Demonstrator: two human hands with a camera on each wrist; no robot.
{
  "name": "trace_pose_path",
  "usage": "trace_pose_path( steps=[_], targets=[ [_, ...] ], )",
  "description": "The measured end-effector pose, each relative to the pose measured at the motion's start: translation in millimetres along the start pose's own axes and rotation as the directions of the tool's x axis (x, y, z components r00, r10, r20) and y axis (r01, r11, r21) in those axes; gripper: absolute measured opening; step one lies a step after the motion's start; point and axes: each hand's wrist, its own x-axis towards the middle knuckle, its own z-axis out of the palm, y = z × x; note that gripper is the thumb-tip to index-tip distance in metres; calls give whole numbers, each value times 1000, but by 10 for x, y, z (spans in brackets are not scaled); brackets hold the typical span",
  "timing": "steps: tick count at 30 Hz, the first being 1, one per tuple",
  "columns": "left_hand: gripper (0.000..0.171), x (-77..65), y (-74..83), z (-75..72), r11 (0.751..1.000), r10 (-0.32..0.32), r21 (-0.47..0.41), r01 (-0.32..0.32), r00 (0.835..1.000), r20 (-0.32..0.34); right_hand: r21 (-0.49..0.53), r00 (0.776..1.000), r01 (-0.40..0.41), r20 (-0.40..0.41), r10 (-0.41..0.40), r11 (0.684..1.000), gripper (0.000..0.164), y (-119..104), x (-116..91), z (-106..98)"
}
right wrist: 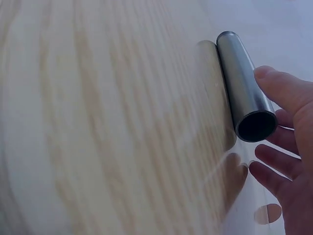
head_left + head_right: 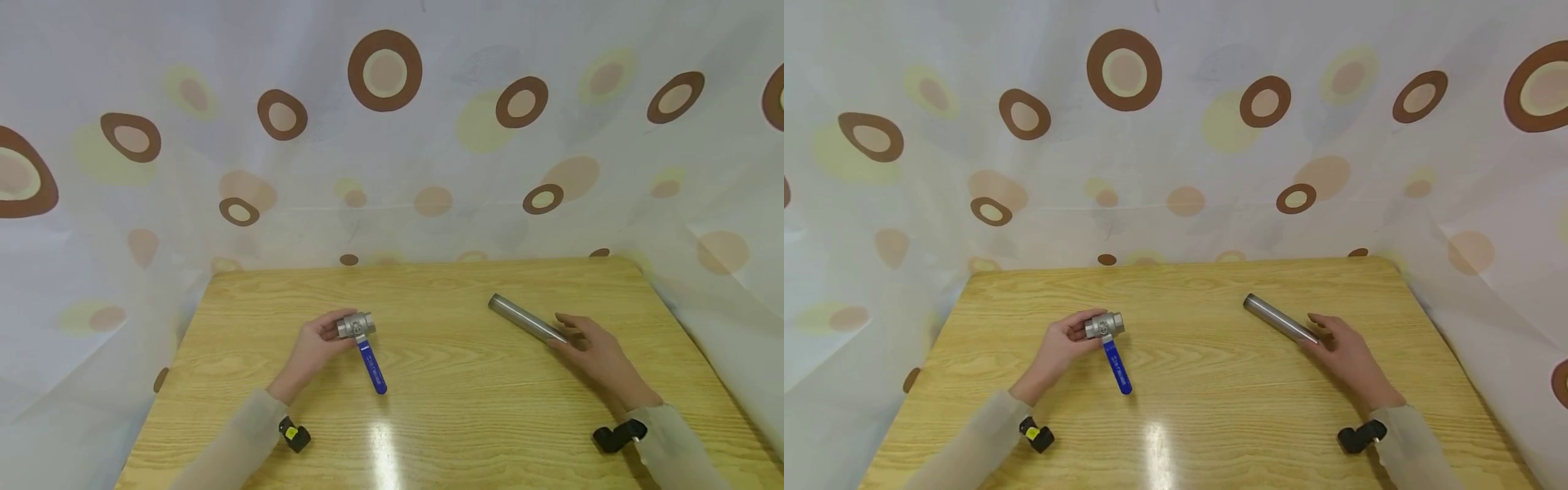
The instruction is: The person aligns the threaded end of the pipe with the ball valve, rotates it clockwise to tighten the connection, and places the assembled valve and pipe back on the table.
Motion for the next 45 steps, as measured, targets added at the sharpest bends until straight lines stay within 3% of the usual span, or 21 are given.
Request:
trace_pose_path(
  steps=[13,29,45],
  targets=[
    [55,5,20,116,999,-21,-30,22,998,52,-14,996,67,-55,-67,998,52,-5,48,102],
    [56,3,16,222,1000,-21,-14,22,996,90,-62,998,69,13,-68,996,53,-120,92,105],
    [54,21,8,252,1000,5,15,-7,993,115,-60,995,29,-93,-35,998,46,-30,93,142]
  ],
)
